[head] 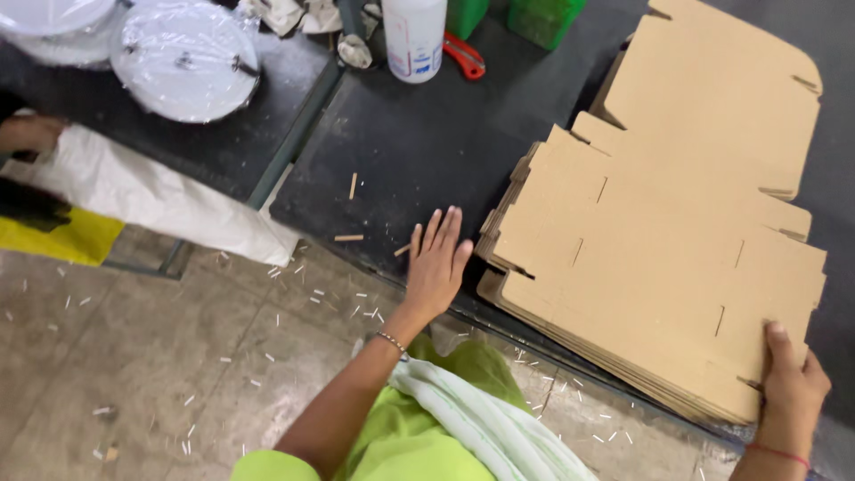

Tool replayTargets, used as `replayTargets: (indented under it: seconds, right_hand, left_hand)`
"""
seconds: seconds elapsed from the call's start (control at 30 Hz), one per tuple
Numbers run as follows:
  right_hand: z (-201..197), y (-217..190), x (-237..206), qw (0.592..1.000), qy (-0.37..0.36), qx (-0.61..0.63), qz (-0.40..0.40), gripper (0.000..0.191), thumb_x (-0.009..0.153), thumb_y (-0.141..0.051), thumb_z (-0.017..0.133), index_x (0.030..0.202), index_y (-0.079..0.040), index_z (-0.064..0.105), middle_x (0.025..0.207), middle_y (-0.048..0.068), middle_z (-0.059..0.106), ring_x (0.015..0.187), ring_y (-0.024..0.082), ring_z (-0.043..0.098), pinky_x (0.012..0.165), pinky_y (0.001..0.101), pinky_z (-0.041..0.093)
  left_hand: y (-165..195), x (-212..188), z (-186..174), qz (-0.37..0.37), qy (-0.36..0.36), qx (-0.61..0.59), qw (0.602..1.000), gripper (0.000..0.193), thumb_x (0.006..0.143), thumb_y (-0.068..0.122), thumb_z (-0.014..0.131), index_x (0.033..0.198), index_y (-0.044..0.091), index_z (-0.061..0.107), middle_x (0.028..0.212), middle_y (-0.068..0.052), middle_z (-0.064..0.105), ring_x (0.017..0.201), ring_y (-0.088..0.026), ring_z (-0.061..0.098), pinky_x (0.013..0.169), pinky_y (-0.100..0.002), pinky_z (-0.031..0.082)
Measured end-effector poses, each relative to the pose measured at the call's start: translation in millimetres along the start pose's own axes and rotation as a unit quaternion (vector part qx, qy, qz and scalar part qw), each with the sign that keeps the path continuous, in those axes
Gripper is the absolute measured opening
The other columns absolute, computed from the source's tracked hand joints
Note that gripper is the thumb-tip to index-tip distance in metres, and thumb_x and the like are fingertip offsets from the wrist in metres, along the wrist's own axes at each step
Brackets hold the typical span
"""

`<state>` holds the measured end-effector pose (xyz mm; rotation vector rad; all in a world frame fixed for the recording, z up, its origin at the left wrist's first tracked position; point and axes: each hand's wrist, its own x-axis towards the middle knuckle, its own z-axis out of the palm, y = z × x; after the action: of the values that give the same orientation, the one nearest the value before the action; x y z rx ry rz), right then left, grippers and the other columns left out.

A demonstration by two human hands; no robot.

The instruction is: The person folds flat cardboard blanks into open boxes by hand, pressing the side flaps into shape. They insert a white inner box into each folded cardboard outer, then stack the assembled boxes on the workbench and reach for the next flat blank.

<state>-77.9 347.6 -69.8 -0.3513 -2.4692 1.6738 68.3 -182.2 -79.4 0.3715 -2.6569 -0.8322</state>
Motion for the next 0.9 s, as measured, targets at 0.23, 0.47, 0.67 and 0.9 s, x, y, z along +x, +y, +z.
replayTargets:
  seconds: [0.23,0.47,0.67,0.9]
  right_hand:
    - [0,17,12,0.997,-0.016,0.064,-0.028,0.039,0.107,-0.024,0.078,0.128,0.008,0.069,0.12,0.007,0.072,0.1,0.008,0.066,0.086,0.0206,0.052]
    - [4,15,9,0.998,-0.003,0.064,-0.028,0.038,0.108,-0.024,0.079,0.124,0.009,0.068,0.114,0.009,0.072,0.095,0.008,0.065,0.078,0.0199,0.052]
    - [3,5,4,0.995,0.029,-0.076,-0.063,0.05,0.105,-0.033,0.079,0.126,0.012,0.069,0.114,0.016,0.073,0.102,0.017,0.068,0.089,0.0305,0.052]
    - [1,-7,-7,0.994,0.052,-0.091,-0.027,0.059,0.099,-0.046,0.078,0.124,0.007,0.07,0.111,0.02,0.073,0.1,0.023,0.069,0.09,0.0385,0.052]
  left_hand:
    - [-59,26,-53,0.08,0.013,0.211,0.974,0.077,0.106,0.056,0.036,0.16,0.001,0.032,0.168,-0.015,0.03,0.155,-0.032,0.025,0.125,-0.057,0.011]
    - [-116,-13,-97,-0.177,0.124,0.222,0.951,0.076,0.106,0.057,0.042,0.158,0.002,0.036,0.166,-0.014,0.034,0.154,-0.04,0.022,0.124,-0.063,0.01]
    - [-100,-195,-61,-0.461,0.133,0.204,0.853,0.088,0.099,0.064,0.045,0.155,-0.003,0.034,0.155,-0.032,0.031,0.143,-0.048,0.028,0.114,-0.064,0.017]
    - [-61,-326,-24,-0.575,-0.276,0.069,0.767,0.062,0.102,0.049,0.053,0.138,-0.001,0.051,0.128,-0.028,0.05,0.116,-0.045,0.047,0.095,-0.058,0.034]
